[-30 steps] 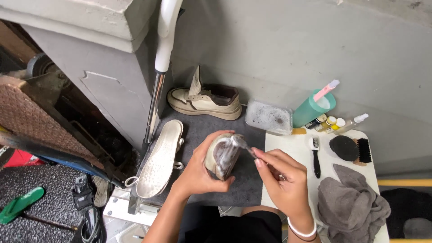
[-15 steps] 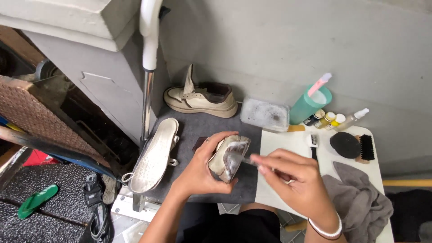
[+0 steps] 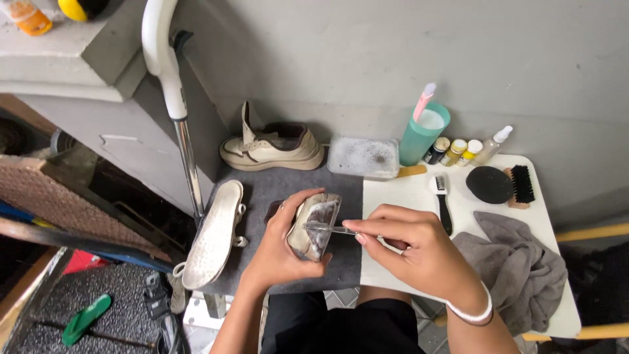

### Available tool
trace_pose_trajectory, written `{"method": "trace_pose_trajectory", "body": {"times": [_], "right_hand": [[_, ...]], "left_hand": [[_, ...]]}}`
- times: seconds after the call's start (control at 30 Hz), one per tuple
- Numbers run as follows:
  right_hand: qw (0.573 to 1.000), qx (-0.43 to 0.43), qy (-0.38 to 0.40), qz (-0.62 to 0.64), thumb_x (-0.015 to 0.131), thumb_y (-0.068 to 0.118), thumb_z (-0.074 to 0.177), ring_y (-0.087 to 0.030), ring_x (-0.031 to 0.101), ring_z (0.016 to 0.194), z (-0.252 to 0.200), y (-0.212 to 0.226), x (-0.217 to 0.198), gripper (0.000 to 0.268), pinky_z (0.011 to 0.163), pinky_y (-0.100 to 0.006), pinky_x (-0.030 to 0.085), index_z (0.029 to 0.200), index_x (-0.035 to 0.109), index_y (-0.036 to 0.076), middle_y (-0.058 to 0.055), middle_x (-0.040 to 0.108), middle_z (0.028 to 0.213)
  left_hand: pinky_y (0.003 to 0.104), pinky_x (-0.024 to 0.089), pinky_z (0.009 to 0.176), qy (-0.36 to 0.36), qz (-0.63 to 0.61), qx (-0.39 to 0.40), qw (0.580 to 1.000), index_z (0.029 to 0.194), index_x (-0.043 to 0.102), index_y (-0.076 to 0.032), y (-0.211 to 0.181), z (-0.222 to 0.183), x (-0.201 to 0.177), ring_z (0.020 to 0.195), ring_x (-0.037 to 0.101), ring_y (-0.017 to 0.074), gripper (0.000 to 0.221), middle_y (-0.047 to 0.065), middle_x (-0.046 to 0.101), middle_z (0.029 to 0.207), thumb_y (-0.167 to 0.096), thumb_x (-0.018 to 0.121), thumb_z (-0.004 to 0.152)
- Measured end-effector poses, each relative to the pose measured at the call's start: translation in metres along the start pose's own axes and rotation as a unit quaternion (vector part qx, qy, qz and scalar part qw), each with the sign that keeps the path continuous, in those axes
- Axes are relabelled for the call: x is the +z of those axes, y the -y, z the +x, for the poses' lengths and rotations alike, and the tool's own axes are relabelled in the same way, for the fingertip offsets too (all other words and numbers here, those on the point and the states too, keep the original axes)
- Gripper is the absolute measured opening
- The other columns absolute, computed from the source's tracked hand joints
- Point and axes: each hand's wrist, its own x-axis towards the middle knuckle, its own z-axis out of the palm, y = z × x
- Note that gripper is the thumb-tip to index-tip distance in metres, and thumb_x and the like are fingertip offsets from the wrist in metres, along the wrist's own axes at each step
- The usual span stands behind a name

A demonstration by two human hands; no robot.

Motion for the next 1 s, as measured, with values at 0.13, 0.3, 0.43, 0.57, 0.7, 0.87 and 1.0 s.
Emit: {"method": "trace_pose_trajectory", "body": {"times": [0.13, 0.3, 0.43, 0.57, 0.7, 0.87, 1.0], "right_hand": [[0.999, -0.002, -0.041, -0.032, 0.067, 0.001, 0.094, -0.01, 0.051, 0.058, 0.001, 0.003, 0.0, 0.026, 0.053, -0.025, 0.04, 0.119, 0.074, 0.005, -0.004, 0.067, 0.084], [0.999, 0.001, -0.034, -0.035, 0.067, 0.002, 0.093, -0.011, 0.054, 0.06, 0.011, 0.007, 0.005, 0.026, 0.052, -0.026, 0.04, 0.118, 0.074, 0.005, -0.006, 0.067, 0.083], [1.0, 0.006, 0.003, 0.0, 0.066, 0.001, 0.092, -0.012, 0.059, 0.061, 0.015, 0.009, 0.008, 0.026, 0.056, -0.025, 0.044, 0.116, 0.076, 0.006, -0.005, 0.068, 0.08], [1.0, 0.015, -0.005, -0.002, 0.067, 0.001, 0.092, -0.011, 0.06, 0.061, 0.015, 0.007, 0.015, 0.027, 0.054, -0.024, 0.044, 0.117, 0.075, 0.005, -0.006, 0.071, 0.082], [1.0, 0.001, 0.003, 0.0, 0.068, -0.001, 0.091, -0.01, 0.06, 0.062, 0.019, 0.003, 0.018, 0.03, 0.051, -0.022, 0.043, 0.12, 0.073, 0.007, -0.006, 0.073, 0.084], [1.0, 0.026, -0.005, 0.008, 0.07, 0.001, 0.09, -0.008, 0.047, 0.055, 0.015, 0.0, 0.023, 0.029, 0.049, -0.023, 0.034, 0.118, 0.075, 0.008, -0.005, 0.071, 0.083], [0.998, 0.028, -0.049, 0.017, 0.068, 0.002, 0.092, -0.006, 0.043, 0.053, 0.011, 0.002, 0.032, 0.025, 0.048, -0.021, 0.032, 0.116, 0.076, 0.003, -0.004, 0.069, 0.08]], "left_hand": [[0.038, 0.043, 0.111, 0.009, 0.0, -0.009, 1.0, 0.14, 0.052, -0.013, 0.001, 0.0, 0.002, 0.128, 0.063, 0.0241, 0.089, 0.008, 0.063, 0.141, -0.019, 0.079, 0.056], [0.039, 0.039, 0.111, 0.006, 0.009, -0.03, 0.999, 0.141, 0.052, -0.017, 0.006, 0.001, -0.003, 0.129, 0.06, 0.0242, 0.092, 0.005, 0.062, 0.141, -0.021, 0.078, 0.054], [0.041, 0.043, 0.111, -0.001, -0.017, 0.002, 1.0, 0.141, 0.051, -0.013, 0.01, -0.001, -0.012, 0.129, 0.062, 0.0258, 0.089, 0.008, 0.063, 0.14, -0.022, 0.078, 0.056], [0.04, 0.04, 0.112, 0.001, -0.025, -0.019, 0.999, 0.142, 0.051, -0.016, 0.016, -0.004, -0.016, 0.129, 0.061, 0.0248, 0.091, 0.007, 0.062, 0.142, -0.023, 0.078, 0.055], [0.041, 0.039, 0.113, 0.002, -0.029, -0.016, 0.999, 0.142, 0.05, -0.016, 0.017, -0.003, -0.021, 0.131, 0.059, 0.0257, 0.09, 0.007, 0.061, 0.142, -0.023, 0.078, 0.056], [0.04, 0.037, 0.114, -0.007, -0.025, -0.003, 1.0, 0.143, 0.05, -0.013, 0.023, -0.006, -0.021, 0.135, 0.057, 0.025, 0.092, 0.007, 0.061, 0.143, -0.023, 0.079, 0.056], [0.042, 0.037, 0.115, -0.007, -0.015, -0.006, 1.0, 0.143, 0.05, -0.014, 0.021, -0.006, -0.02, 0.137, 0.055, 0.0255, 0.092, 0.007, 0.059, 0.145, -0.026, 0.078, 0.056]]}}
